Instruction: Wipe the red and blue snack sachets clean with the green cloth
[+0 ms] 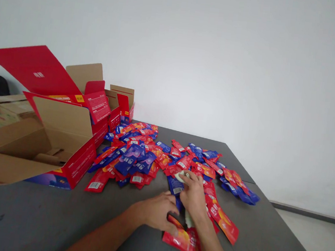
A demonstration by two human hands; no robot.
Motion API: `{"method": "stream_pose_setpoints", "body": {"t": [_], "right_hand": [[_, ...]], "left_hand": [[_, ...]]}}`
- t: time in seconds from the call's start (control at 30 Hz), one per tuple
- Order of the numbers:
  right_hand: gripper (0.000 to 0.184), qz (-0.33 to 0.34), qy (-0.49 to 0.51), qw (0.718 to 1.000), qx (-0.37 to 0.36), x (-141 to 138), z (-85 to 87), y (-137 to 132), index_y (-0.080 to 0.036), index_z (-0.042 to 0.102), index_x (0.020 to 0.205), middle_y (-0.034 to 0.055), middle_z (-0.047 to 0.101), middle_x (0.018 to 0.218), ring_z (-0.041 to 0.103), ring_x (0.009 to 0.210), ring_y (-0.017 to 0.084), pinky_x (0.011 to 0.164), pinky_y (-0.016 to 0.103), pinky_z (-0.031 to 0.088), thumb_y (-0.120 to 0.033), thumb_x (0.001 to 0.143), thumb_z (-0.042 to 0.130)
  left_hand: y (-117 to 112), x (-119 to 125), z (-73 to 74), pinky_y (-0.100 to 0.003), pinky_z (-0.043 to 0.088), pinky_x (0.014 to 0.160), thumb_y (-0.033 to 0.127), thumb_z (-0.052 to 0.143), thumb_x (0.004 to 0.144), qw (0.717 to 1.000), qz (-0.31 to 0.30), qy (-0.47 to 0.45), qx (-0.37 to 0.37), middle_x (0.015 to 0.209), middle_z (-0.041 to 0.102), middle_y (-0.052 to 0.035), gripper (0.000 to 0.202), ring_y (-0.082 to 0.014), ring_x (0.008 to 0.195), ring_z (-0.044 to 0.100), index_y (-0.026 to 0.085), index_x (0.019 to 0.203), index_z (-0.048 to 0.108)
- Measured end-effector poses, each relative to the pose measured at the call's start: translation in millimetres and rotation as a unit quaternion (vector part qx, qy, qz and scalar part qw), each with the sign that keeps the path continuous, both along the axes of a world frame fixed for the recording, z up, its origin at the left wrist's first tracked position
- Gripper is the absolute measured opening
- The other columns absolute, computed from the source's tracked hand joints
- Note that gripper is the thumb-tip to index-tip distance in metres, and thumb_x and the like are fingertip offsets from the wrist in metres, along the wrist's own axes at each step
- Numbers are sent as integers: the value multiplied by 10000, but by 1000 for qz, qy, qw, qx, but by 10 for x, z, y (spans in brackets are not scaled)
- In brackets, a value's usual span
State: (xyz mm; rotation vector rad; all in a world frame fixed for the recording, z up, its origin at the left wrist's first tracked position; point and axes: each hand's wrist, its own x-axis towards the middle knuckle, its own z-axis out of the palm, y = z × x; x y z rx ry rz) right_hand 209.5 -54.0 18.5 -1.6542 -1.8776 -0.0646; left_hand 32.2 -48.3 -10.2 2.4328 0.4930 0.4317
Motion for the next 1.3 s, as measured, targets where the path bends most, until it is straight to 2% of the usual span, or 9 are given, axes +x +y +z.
{"method": "stream_pose_setpoints", "body": {"t": [0.2,0.33,0.47,0.63,0.77,0.9,1.07,1.2,1.3], "right_hand": [[586,-1,4,1000,-5,-2,3,-8,-243,755,1101,43,633,1271,518,1101,260,969,399,443,50,701,444],[588,13,21,999,29,16,-17,20,-241,754,1101,67,645,1243,538,1087,268,961,442,444,49,697,439],[523,11,45,995,87,48,-25,45,-216,744,1108,96,634,1247,538,1074,289,926,485,459,10,743,446],[464,9,78,986,144,9,11,19,-225,709,1166,100,598,1295,498,1146,292,957,507,447,-40,837,439],[461,63,92,983,143,-135,5,-41,-238,679,1198,90,559,1345,480,1199,273,1001,499,436,-42,870,420],[549,96,78,985,121,-284,-33,-85,-245,619,1289,93,500,1408,467,1217,266,1022,509,429,-2,844,410],[670,164,29,982,90,-455,0,-173,-274,599,1325,73,487,1427,462,1180,274,967,485,474,53,764,432],[748,194,-2,979,56,-526,53,-233,-327,626,1291,28,508,1419,481,1121,272,911,458,502,78,686,452],[714,133,11,988,78,-413,40,-178,-295,659,1248,47,489,1435,459,1162,288,949,489,483,75,675,446]], "left_hand": [[35,-35,-12,-318,400,951,356,788,680,1000,-6,3,0,838,687,-25,211,-182,876,599,197,803,725],[155,-268,128,-249,419,666,260,720,666,992,94,3,-78,768,665,7,189,-150,715,576,189,837,680],[319,-475,204,-220,367,574,174,675,642,960,194,-96,-178,777,658,24,231,-133,675,558,186,865,616],[441,-462,148,-224,380,568,185,741,625,845,279,-288,-354,828,675,-4,285,-118,626,560,185,807,522],[391,-362,180,-259,449,674,107,743,612,745,221,-421,-468,796,660,-6,288,-134,686,610,176,743,496],[294,-288,269,-349,471,865,21,671,598,680,134,-470,-546,979,697,-65,418,-195,882,658,159,991,635],[275,-249,222,-313,418,935,-57,511,472,673,79,-475,-561,1057,701,-71,848,-183,959,633,161,1285,612],[287,-256,187,-258,421,814,-46,491,474,697,117,-455,-542,964,718,-45,853,-152,847,631,169,1288,631],[256,-226,227,-291,417,895,-45,541,534,713,145,-439,-527,1042,723,-66,760,-191,959,642,162,1255,660]]}}
